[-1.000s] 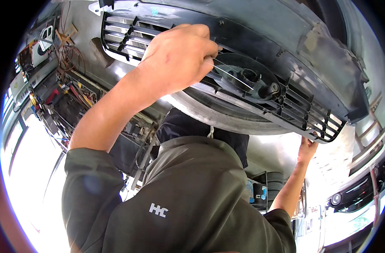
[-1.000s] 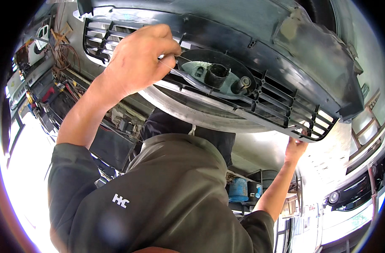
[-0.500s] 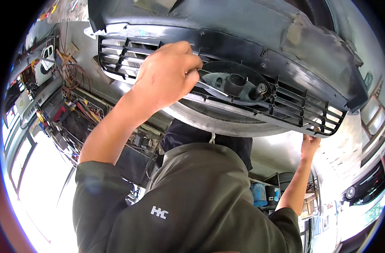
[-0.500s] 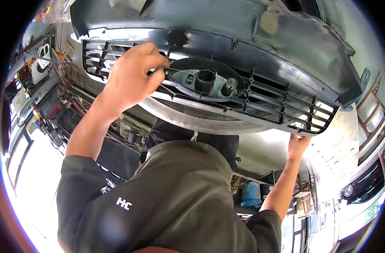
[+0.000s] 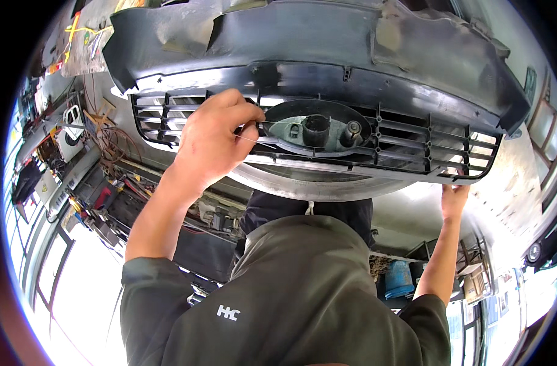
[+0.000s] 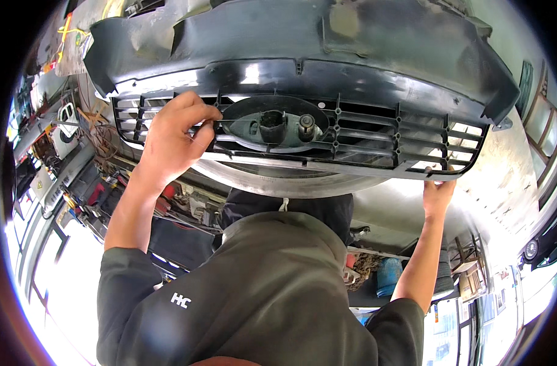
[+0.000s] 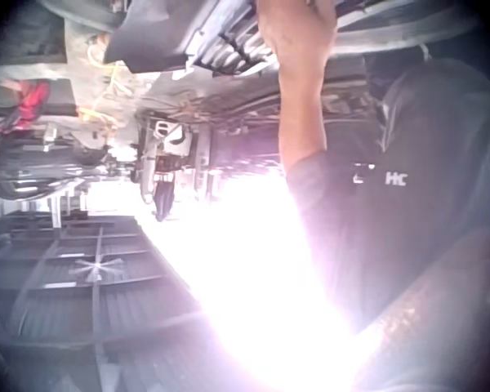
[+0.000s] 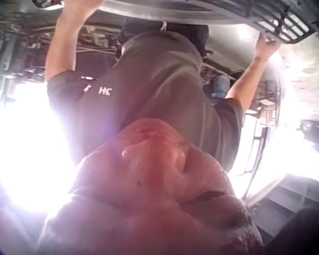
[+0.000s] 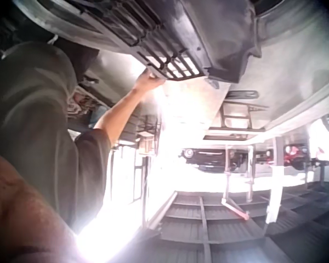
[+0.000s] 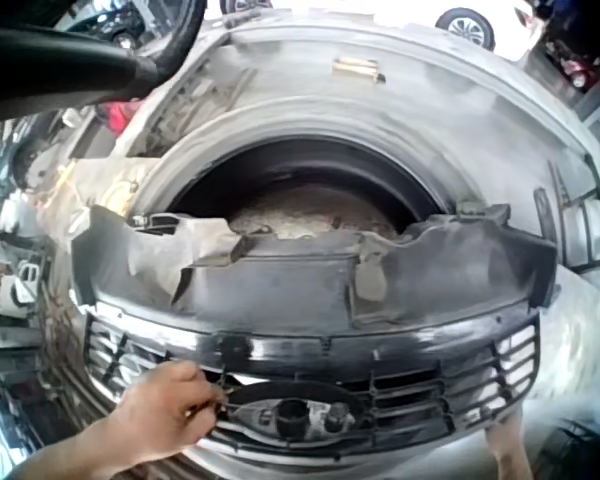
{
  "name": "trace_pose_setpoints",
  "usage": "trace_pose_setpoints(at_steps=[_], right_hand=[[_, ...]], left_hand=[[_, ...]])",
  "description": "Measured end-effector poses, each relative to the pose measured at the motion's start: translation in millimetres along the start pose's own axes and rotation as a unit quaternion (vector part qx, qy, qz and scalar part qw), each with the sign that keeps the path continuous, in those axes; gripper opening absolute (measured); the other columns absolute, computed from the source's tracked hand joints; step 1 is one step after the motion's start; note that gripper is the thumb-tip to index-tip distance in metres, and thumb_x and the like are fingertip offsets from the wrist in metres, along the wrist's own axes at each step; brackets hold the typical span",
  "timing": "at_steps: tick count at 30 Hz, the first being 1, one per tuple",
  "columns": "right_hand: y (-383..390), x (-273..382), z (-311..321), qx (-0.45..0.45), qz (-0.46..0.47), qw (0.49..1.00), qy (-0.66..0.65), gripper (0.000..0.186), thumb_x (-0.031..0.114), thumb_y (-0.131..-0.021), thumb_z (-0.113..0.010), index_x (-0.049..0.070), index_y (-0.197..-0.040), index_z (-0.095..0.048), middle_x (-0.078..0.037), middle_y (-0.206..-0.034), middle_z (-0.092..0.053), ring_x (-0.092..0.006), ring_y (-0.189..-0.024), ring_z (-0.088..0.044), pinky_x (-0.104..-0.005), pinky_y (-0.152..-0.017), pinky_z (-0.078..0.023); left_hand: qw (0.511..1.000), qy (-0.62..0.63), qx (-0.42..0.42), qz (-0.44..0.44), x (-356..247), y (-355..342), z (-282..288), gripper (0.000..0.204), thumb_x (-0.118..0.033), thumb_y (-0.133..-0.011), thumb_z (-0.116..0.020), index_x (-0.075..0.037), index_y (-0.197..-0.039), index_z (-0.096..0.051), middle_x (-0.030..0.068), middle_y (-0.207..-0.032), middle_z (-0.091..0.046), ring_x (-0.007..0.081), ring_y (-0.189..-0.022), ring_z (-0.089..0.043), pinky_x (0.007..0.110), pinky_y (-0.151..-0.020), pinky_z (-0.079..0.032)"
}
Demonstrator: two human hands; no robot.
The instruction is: The person threads a metal wire through a car grille, inserts the front emblem lock mechanism into place by hand, and secures the assembly to the grille using the wire.
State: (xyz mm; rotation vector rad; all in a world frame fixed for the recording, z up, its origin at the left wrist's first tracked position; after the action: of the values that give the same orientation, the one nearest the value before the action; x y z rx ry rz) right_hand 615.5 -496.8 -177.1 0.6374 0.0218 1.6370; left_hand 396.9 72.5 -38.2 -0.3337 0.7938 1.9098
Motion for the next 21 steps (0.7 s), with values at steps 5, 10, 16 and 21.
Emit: trace_pose_setpoints(at_steps=[5, 10, 16, 21], right_hand=[[6, -6, -11, -0.012, 0.0, 0.999, -0.052, 0.059, 0.023, -0.095, -0.084, -0.004, -0.141, -0.059, -0.016, -0.126, -0.067, -0.0225, -0.108, -0.063, -0.0346, -0.096, -0.051], [19, -11, -23, 0.02, -0.059, 0.996, -0.061, 0.056, 0.019, -0.097, -0.081, -0.003, -0.144, -0.058, -0.013, -0.124, -0.069, -0.0182, -0.106, -0.064, -0.0308, -0.094, -0.052], [42, -7, -47, 0.068, -0.13, 0.973, -0.176, 0.052, 0.005, -0.096, -0.066, -0.001, -0.146, -0.055, -0.004, -0.104, -0.071, -0.0104, -0.088, -0.063, -0.027, -0.085, -0.052], [50, -10, -57, 0.052, -0.126, 0.979, -0.149, 0.052, 0.019, -0.099, -0.08, 0.002, -0.142, -0.058, -0.006, -0.09, -0.075, -0.0117, -0.083, -0.065, -0.0264, -0.082, -0.051]], left_hand=[[1.0, 0.01, 0.007, -0.013, -5, -4, 2, 0.018, -0.001, -0.085, -0.068, -0.003, -0.1, -0.078, 0.0102, -0.085, -0.061, 0.0254, -0.075, -0.062, 0.036, -0.067, -0.051], [0.996, -0.011, 0.078, 0.034, -5, -9, -3, 0.023, -0.004, -0.084, -0.07, -0.009, -0.104, -0.08, 0.0101, -0.089, -0.062, 0.03, -0.084, -0.066, 0.041, -0.076, -0.055], [0.99, -0.056, 0.121, -0.036, -15, -23, -8, 0.023, -0.004, -0.083, -0.073, -0.011, -0.103, -0.081, 0.0082, -0.093, -0.066, 0.0302, -0.094, -0.066, 0.042, -0.085, -0.055], [0.987, -0.074, 0.135, -0.045, -28, -32, -17, 0.022, 0.003, -0.08, -0.071, -0.005, -0.099, -0.079, 0.0089, -0.089, -0.065, 0.0276, -0.09, -0.065, 0.04, -0.085, -0.052]])
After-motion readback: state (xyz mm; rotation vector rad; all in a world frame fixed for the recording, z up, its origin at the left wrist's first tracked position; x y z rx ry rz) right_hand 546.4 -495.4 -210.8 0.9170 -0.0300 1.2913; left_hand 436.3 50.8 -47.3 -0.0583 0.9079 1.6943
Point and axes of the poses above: each hand's wrist, its own y-axis away from the middle knuckle, its own z-axis out of the back of the hand, x = y × z, the point moved 8 cm from there along -y, towards the middle knuckle
